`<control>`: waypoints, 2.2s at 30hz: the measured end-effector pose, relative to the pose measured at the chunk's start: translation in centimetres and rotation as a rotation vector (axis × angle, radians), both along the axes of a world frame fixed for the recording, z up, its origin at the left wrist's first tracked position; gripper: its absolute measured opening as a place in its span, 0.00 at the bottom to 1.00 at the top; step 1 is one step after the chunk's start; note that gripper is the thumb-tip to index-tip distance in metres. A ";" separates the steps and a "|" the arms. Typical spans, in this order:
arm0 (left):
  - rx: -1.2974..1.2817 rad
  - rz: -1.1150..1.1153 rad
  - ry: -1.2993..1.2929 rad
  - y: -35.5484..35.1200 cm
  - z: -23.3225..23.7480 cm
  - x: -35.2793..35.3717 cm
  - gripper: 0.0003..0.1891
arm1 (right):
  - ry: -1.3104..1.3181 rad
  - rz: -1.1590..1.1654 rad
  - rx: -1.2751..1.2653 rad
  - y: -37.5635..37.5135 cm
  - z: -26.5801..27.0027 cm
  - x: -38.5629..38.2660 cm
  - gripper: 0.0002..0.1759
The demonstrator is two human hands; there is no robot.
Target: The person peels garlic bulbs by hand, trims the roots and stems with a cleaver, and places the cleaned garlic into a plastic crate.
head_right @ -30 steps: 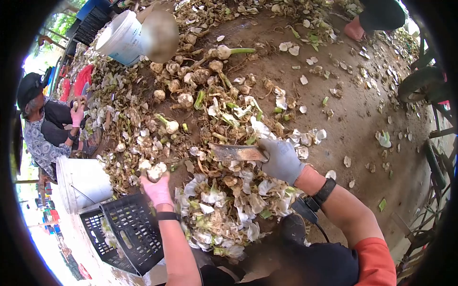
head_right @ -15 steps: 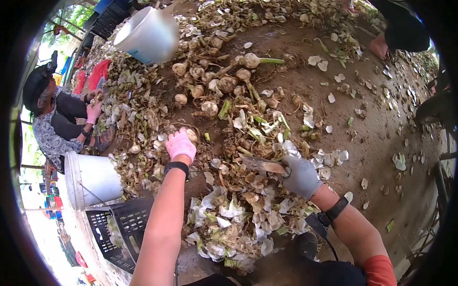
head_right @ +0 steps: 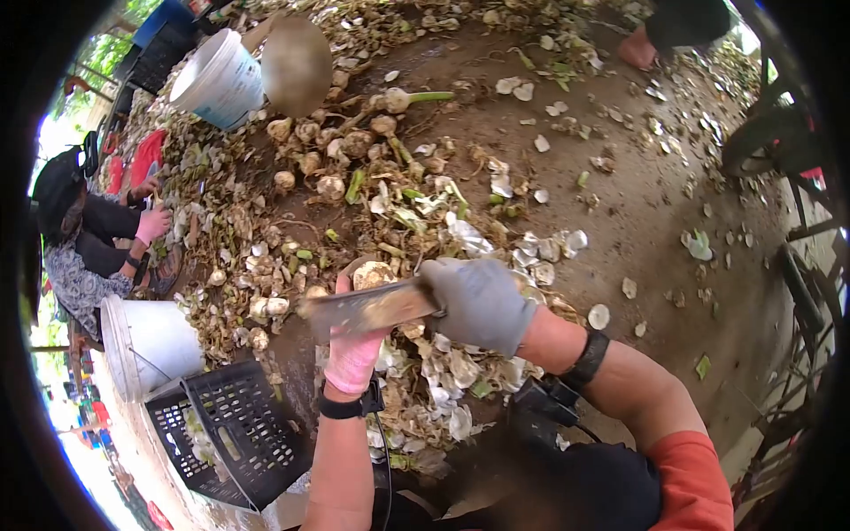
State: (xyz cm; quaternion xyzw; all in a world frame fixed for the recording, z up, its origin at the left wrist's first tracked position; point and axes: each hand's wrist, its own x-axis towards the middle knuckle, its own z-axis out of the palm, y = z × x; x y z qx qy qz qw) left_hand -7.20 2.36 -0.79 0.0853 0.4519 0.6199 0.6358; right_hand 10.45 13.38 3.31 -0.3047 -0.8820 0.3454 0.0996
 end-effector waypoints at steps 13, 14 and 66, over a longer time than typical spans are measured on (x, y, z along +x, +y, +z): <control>0.078 -0.110 0.940 -0.4 5.5 5.1 0.25 | 0.020 0.055 0.084 -1.4 0.7 1.5 0.14; 0.077 -0.112 0.937 -0.5 5.2 5.2 0.25 | 0.018 0.053 0.082 -1.4 0.3 1.5 0.14; -0.731 -0.084 1.568 14.3 -4.2 -9.7 0.40 | -0.144 -0.397 -0.342 3.4 -10.5 1.5 0.16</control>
